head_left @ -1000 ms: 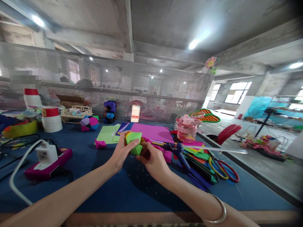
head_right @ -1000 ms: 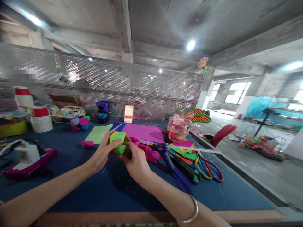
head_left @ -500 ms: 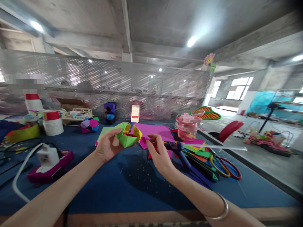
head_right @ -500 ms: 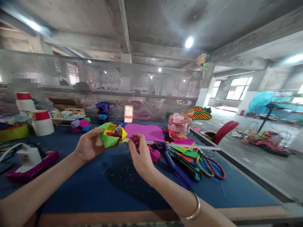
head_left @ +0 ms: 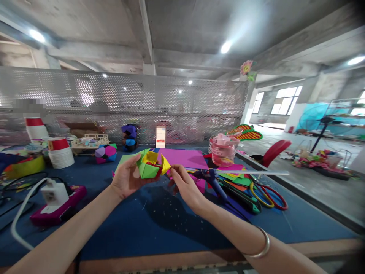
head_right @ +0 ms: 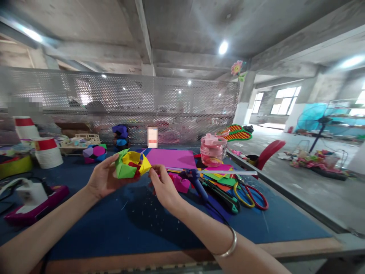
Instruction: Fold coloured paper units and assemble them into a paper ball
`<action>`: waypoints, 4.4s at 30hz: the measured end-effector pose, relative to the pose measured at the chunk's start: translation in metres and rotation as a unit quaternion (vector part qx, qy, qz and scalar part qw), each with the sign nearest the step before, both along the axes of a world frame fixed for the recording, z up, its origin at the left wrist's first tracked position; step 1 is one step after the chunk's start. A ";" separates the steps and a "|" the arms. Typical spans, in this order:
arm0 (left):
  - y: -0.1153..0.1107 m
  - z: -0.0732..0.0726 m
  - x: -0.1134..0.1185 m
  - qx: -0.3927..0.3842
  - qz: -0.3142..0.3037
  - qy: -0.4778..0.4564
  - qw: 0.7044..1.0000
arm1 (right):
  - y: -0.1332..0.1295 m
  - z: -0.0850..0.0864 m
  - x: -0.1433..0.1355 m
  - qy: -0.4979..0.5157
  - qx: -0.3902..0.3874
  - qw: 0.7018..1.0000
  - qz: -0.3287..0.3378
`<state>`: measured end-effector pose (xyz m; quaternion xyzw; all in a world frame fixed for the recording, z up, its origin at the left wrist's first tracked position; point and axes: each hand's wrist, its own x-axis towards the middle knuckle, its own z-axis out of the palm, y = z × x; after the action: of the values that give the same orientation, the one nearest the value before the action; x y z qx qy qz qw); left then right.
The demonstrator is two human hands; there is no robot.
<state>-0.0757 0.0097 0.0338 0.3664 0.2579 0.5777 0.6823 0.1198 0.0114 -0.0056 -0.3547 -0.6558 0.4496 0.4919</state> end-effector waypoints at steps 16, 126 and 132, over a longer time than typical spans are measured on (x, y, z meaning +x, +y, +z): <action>0.018 -0.003 -0.011 -0.071 0.070 0.004 0.995 | 0.030 0.031 0.045 -0.401 0.241 0.882 -0.056; 0.001 -0.025 0.025 0.005 0.080 0.129 0.988 | 0.000 0.011 0.000 0.129 -0.058 0.988 0.065; 0.003 -0.025 0.025 -0.019 0.064 0.115 0.991 | -0.001 0.009 0.000 0.123 -0.043 0.988 0.082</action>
<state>-0.0507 0.0122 0.0086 0.3997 0.3685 0.5694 0.6166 0.1196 0.0104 0.0036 -0.2622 -0.5976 0.5564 0.5143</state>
